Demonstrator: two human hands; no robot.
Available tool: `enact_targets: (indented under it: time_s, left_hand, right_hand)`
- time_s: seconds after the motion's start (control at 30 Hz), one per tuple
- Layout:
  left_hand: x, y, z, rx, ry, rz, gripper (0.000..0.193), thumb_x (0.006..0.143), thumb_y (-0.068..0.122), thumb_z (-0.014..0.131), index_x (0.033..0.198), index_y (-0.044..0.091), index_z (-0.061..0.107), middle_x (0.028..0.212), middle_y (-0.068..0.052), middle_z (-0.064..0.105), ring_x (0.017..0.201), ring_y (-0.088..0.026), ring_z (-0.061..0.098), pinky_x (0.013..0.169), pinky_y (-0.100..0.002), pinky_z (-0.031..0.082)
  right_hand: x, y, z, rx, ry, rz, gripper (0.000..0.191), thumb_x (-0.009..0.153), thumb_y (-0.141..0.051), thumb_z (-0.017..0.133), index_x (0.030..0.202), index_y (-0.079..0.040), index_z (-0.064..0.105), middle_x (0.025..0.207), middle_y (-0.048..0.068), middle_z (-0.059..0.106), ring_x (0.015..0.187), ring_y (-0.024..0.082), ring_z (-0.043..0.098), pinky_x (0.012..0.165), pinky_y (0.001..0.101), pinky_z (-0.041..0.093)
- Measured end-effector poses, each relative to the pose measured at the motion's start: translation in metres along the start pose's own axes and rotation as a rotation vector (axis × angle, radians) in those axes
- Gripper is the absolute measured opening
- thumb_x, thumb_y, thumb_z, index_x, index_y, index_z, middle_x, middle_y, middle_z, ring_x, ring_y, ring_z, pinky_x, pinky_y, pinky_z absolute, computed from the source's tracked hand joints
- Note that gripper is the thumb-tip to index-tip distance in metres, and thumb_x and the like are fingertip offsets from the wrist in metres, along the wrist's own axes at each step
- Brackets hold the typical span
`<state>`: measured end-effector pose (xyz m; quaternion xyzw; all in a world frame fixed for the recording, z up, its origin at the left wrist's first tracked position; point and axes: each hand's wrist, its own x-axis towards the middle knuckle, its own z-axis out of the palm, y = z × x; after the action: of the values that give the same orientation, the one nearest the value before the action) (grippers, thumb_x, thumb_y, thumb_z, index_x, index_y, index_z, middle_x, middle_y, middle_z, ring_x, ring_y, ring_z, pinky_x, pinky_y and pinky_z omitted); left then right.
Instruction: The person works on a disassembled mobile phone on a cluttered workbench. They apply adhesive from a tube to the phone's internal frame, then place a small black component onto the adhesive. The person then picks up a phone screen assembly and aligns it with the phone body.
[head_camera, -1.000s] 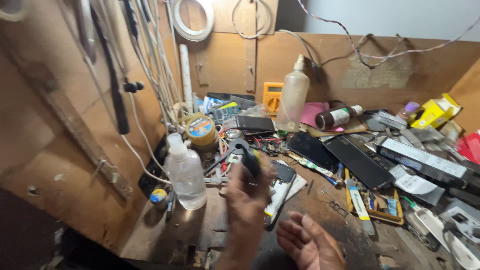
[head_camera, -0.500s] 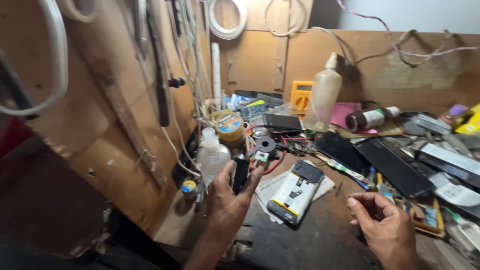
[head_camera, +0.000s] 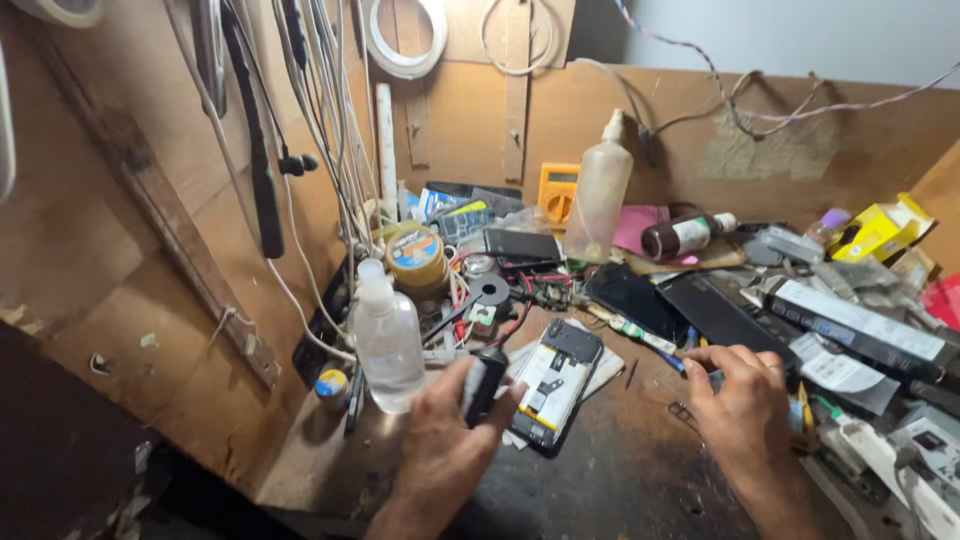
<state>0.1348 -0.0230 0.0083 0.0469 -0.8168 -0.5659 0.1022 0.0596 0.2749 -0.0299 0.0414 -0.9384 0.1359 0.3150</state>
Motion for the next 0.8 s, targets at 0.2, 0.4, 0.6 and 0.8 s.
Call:
enact_targets:
  time_s: [0.2,0.4,0.6,0.8]
  left_hand:
    - [0.015,0.006,0.016,-0.056,-0.073,0.154,0.038,0.085,0.031,0.077,0.111,0.005,0.068,0.079,-0.012,0.076,0.068,-0.02,0.075,0.063,-0.036,0.056]
    - [0.016,-0.003,0.006,0.046,-0.03,0.094,0.032,0.082,0.033,0.079,0.096,0.005,0.071,0.075,-0.011,0.076,0.066,-0.021,0.074,0.061,-0.039,0.055]
    - [0.01,-0.013,0.003,0.083,-0.003,0.023,0.032,0.082,0.035,0.079,0.09,0.005,0.071,0.067,-0.012,0.072,0.058,-0.025,0.069,0.057,-0.043,0.052]
    - [0.009,-0.016,0.006,0.087,-0.034,-0.009,0.031,0.082,0.036,0.076,0.096,0.008,0.071,0.07,-0.012,0.075,0.061,-0.025,0.074,0.059,-0.043,0.054]
  right_hand:
    - [0.013,0.003,0.009,-0.144,-0.186,-0.012,0.017,0.081,-0.025,0.077,0.093,-0.014,0.082,0.089,0.011,0.07,0.098,0.033,0.059,0.091,0.0428,0.049]
    - [0.017,0.025,-0.007,-0.029,0.048,0.075,0.016,0.087,-0.024,0.08,0.098,-0.012,0.083,0.09,0.01,0.071,0.09,0.03,0.06,0.082,0.0428,0.051]
    - [0.013,0.056,-0.04,0.207,0.091,0.283,0.015,0.098,-0.023,0.079,0.106,-0.01,0.081,0.068,0.004,0.068,0.062,0.014,0.054,0.057,0.0291,0.043]
    - [0.005,0.067,-0.056,0.273,0.011,0.312,0.021,0.095,-0.024,0.078,0.11,-0.01,0.081,0.075,0.001,0.07,0.065,0.007,0.057,0.059,0.0257,0.046]
